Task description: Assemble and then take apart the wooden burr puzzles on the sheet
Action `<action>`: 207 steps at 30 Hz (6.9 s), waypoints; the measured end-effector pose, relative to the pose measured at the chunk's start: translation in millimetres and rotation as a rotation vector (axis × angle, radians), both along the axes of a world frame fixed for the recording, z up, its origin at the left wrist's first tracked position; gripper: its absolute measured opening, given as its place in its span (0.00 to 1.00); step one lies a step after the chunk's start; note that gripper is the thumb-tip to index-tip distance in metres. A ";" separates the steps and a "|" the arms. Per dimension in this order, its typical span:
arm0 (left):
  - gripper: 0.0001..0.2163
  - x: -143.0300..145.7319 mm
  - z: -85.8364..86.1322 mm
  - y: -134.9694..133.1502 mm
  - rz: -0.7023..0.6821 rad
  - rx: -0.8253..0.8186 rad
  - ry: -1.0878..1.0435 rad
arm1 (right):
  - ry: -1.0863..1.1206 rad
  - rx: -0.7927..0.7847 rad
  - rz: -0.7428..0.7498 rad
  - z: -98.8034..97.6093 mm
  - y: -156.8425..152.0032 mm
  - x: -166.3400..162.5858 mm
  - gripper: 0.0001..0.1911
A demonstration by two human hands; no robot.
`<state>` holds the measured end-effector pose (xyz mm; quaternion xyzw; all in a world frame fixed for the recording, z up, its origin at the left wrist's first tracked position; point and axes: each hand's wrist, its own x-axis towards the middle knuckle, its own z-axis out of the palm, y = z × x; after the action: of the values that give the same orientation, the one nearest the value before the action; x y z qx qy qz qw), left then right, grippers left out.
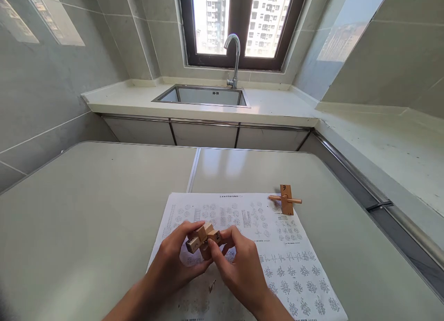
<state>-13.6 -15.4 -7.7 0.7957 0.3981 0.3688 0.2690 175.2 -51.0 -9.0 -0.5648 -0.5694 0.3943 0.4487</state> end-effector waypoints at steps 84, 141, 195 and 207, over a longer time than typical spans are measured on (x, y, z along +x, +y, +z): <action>0.39 -12.2 8.0 17.4 0.239 -1.058 -0.874 | 1.336 -0.335 -0.134 -24.5 48.8 53.1 0.17; 0.26 -103.0 12.0 9.9 0.418 -0.987 -1.263 | 0.092 0.033 -0.333 -16.1 -70.6 20.6 0.33; 0.26 -88.1 15.3 -3.1 0.295 -0.984 -1.239 | -0.088 0.012 -0.246 -42.1 -92.4 -0.1 0.26; 0.26 -86.2 14.1 -2.0 0.341 -0.975 -1.220 | -0.133 0.103 -0.218 -49.3 -89.0 1.4 0.26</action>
<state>-99.8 -17.5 6.4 0.1746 0.4133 0.5594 0.6970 176.7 -140.0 -58.3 -0.6244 -0.5526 0.2751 0.4786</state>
